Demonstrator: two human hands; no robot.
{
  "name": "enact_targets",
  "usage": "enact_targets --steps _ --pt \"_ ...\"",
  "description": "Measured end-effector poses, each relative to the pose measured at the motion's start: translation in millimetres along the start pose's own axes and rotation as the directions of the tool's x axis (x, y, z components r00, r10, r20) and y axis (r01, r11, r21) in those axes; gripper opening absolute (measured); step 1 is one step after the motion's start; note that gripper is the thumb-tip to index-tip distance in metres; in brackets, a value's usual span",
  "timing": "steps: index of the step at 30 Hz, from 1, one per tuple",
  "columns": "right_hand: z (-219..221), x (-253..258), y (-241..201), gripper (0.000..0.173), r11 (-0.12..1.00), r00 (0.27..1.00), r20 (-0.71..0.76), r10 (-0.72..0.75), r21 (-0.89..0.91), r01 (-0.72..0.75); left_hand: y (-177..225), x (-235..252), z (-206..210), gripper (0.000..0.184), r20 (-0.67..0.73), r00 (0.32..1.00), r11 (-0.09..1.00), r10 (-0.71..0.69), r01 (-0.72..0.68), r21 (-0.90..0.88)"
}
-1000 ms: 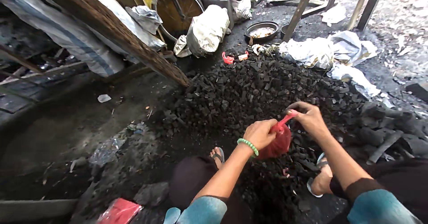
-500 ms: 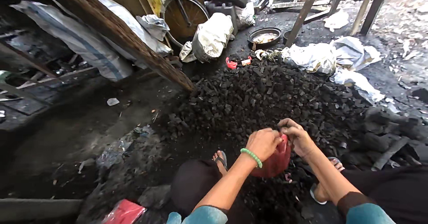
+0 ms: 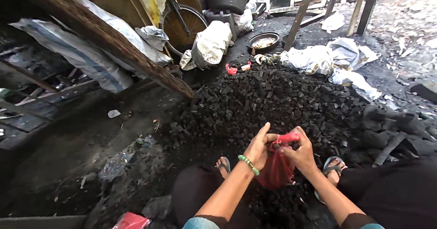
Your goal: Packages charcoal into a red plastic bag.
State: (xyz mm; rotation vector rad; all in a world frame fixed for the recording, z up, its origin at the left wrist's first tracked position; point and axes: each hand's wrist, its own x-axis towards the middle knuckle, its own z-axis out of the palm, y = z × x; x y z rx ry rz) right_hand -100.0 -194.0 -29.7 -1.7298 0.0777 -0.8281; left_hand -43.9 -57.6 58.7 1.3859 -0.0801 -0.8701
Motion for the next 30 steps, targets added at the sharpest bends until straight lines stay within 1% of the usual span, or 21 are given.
enact_targets --steps 1,2,3,4,5,6,7,8,9,10,11,13,15,17,20,22,24,27,28,29,30 --pt "2 3 -3 0.034 0.999 1.000 -0.019 -0.017 -0.052 0.016 2 -3 0 0.071 -0.010 1.000 0.999 -0.011 0.011 0.043" --pt "5 7 -6 0.032 0.995 0.999 -0.027 -0.029 -0.094 0.026 3 -6 0 0.069 -0.014 1.000 0.994 -0.009 0.011 0.112" --pt "7 11 -9 0.031 0.989 0.998 -0.024 -0.053 -0.141 0.049 4 -10 0 0.066 -0.005 1.000 0.974 0.012 -0.010 0.226" --pt "9 16 -10 0.028 0.975 0.994 -0.014 -0.108 -0.199 0.103 5 -12 -1 0.064 0.014 0.998 0.915 0.054 -0.055 0.400" --pt "10 22 -10 0.022 0.945 0.981 0.016 -0.195 -0.266 0.192 10 -15 -2 0.062 0.039 0.994 0.789 0.101 -0.104 0.606" --pt "10 29 -8 0.020 0.890 0.950 0.072 -0.302 -0.336 0.309 17 -18 0 0.058 0.064 0.988 0.606 0.139 -0.136 0.784" --pt "8 37 -6 0.020 0.808 0.900 0.145 -0.411 -0.399 0.433 24 -21 4 0.058 0.087 0.986 0.424 0.140 -0.139 0.895" --pt "6 44 -4 0.020 0.723 0.842 0.227 -0.489 -0.434 0.537 29 -23 10 0.059 0.098 0.988 0.277 0.118 -0.127 0.952" --pt "2 51 -6 0.020 0.657 0.791 0.309 -0.528 -0.441 0.611 32 -25 14 0.060 0.109 0.989 0.205 0.101 -0.128 0.970" --pt "-2 58 -9 0.021 0.616 0.753 0.373 -0.542 -0.433 0.658 34 -29 15 0.059 0.128 0.986 0.198 0.103 -0.147 0.969" --pt "-6 64 -12 0.021 0.593 0.727 0.415 -0.547 -0.420 0.687 36 -33 13 0.058 0.150 0.981 0.233 0.123 -0.176 0.956" --pt "-20 77 -17 0.020 0.589 0.716 0.454 -0.531 -0.410 0.697 37 -44 4 0.053 0.177 0.969 0.334 0.173 -0.227 0.915" --pt "-40 88 -14 0.016 0.597 0.732 0.481 -0.482 -0.432 0.676 28 -55 -8 0.048 0.185 0.965 0.442 0.187 -0.250 0.861" --pt "-59 92 2 0.016 0.623 0.771 0.482 -0.417 -0.466 0.629 11 -67 -18 0.038 0.172 0.975 0.617 0.143 -0.223 0.755" --pt "-65 87 18 0.019 0.618 0.782 0.490 -0.386 -0.492 0.613 -15 -71 -23 0.025 0.166 0.981 0.875 0.095 -0.162 0.457" --pt "-64 72 24 0.019 0.632 0.794 0.498 -0.348 -0.501 0.591 -31 -69 -29 0.024 0.147 0.988 0.975 0.057 -0.087 0.206" --pt "-64 64 27 0.018 0.648 0.812 0.478 -0.335 -0.508 0.567 -36 -64 -36 0.025 0.110 0.994 1.000 0.011 -0.009 -0.021" --pt "-65 44 18 0.018 0.684 0.840 0.417 -0.346 -0.501 0.530 -34 -53 -46 0.029 -0.027 0.997 0.955 -0.066 0.056 -0.292" --pt "-62 38 14 0.020 0.697 0.847 0.383 -0.368 -0.489 0.524 -29 -46 -47 0.029 -0.098 0.992 0.938 -0.079 0.041 -0.344" --pt "-57 29 9 0.021 0.721 0.855 0.350 -0.382 -0.467 0.513 -26 -39 -48 0.029 -0.157 0.985 0.938 -0.065 0.007 -0.346" --pt "-50 19 5 0.023 0.751 0.862 0.325 -0.389 -0.429 0.501 -22 -32 -47 0.028 -0.196 0.980 0.952 -0.024 -0.038 -0.303"
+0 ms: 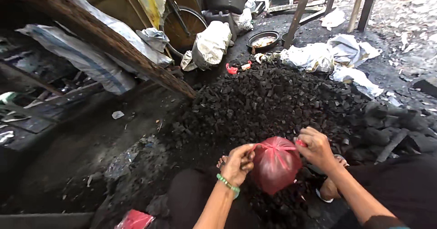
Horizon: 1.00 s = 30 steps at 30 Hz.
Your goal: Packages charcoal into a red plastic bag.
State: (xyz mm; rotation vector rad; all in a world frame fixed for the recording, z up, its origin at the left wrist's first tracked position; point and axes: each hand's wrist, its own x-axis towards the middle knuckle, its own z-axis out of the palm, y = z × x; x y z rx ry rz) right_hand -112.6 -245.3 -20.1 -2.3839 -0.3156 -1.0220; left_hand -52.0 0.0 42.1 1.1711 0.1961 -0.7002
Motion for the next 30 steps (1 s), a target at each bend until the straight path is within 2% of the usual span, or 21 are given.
enact_targets --steps 3,6,8,10,12,14,15,17,19,21,24,27,30 --pt "18 -10 -38 0.033 0.987 1.000 -0.003 -0.015 0.163 0.015 1 12 17 0.021 0.062 0.988 0.958 0.140 -0.151 0.242" --pt "24 -1 -57 0.035 0.973 1.000 0.000 -0.011 0.230 0.011 -6 11 33 0.024 0.176 0.974 0.862 0.145 -0.212 0.460" --pt "18 11 -53 0.030 0.953 0.991 -0.015 0.130 0.279 -0.121 -8 9 32 0.027 0.259 0.950 0.793 0.173 -0.290 0.536" --pt "17 15 -40 0.029 0.910 0.968 0.006 0.251 0.340 -0.238 -8 5 33 0.024 0.285 0.929 0.681 0.236 -0.367 0.634" --pt "21 12 -37 0.025 0.797 0.921 0.088 0.380 0.473 -0.374 -9 5 36 0.016 0.291 0.923 0.617 0.251 -0.384 0.687" --pt "20 5 -39 0.013 0.623 0.838 0.224 0.497 0.581 -0.524 -17 11 39 0.012 0.267 0.926 0.629 0.265 -0.376 0.680" --pt "18 1 -38 0.007 0.542 0.805 0.299 0.513 0.614 -0.574 -20 14 39 0.012 0.259 0.927 0.635 0.272 -0.375 0.676" --pt "16 -8 -36 0.015 0.466 0.780 0.413 0.470 0.634 -0.617 -25 16 38 0.012 0.259 0.918 0.635 0.301 -0.396 0.663" --pt "17 -13 -37 0.014 0.521 0.809 0.409 0.423 0.620 -0.586 -23 12 39 0.011 0.254 0.910 0.610 0.326 -0.408 0.680" --pt "22 -11 -42 0.008 0.674 0.872 0.282 0.399 0.555 -0.488 -17 10 38 0.014 0.210 0.918 0.574 0.338 -0.378 0.727" --pt "34 -6 -44 0.006 0.872 0.966 0.071 0.248 0.418 -0.255 -8 12 32 0.019 0.131 0.923 0.483 0.362 -0.306 0.820" --pt "37 1 -41 0.010 0.929 0.989 0.063 0.137 0.339 -0.150 -7 13 27 0.017 0.194 0.879 0.355 0.435 -0.366 0.860" --pt "32 7 -35 0.012 0.933 0.980 0.132 0.149 0.309 -0.184 -11 15 26 0.019 0.345 0.807 0.163 0.479 -0.467 0.869"
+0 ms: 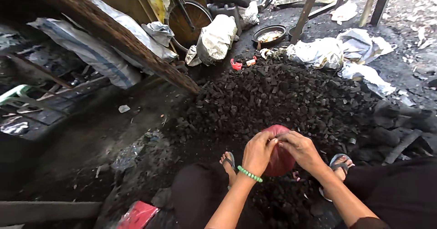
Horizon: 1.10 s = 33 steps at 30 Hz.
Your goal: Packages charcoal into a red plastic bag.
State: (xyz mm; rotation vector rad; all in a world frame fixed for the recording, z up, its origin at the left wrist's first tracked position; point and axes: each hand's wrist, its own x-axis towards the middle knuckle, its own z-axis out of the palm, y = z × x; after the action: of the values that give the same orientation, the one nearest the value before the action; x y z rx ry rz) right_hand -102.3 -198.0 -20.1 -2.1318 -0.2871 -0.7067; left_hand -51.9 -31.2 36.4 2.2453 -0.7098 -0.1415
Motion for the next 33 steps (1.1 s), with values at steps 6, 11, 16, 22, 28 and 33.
enact_targets --steps 6,11,16,22,28,33 --pt "1 -14 0 0.012 0.992 0.996 0.008 0.091 0.091 -0.091 8 0 -1 0.029 0.349 0.901 0.802 -0.258 0.402 -0.442" --pt "-15 -12 -8 0.029 0.905 0.956 0.104 0.273 0.310 -0.292 11 -8 -6 0.028 0.460 0.846 0.411 -0.271 0.534 -0.739" --pt "-5 0 -15 0.033 0.974 0.971 -0.210 0.112 0.217 -0.066 29 -11 -16 0.023 0.344 0.927 0.859 -0.147 0.292 -0.421" --pt "-21 21 -20 0.033 0.885 0.924 -0.173 -0.341 -0.390 0.254 15 -10 -12 0.024 -0.024 0.994 0.979 0.104 -0.098 0.177" --pt "-32 -3 17 0.038 0.919 0.983 -0.146 -0.115 -0.391 0.050 -25 -7 -20 0.044 0.127 0.972 0.967 -0.199 0.173 0.190" --pt "-39 3 22 0.035 0.983 0.995 -0.008 0.101 -0.151 -0.101 0 -18 -81 0.068 0.043 0.993 0.552 -0.107 0.095 -0.828"
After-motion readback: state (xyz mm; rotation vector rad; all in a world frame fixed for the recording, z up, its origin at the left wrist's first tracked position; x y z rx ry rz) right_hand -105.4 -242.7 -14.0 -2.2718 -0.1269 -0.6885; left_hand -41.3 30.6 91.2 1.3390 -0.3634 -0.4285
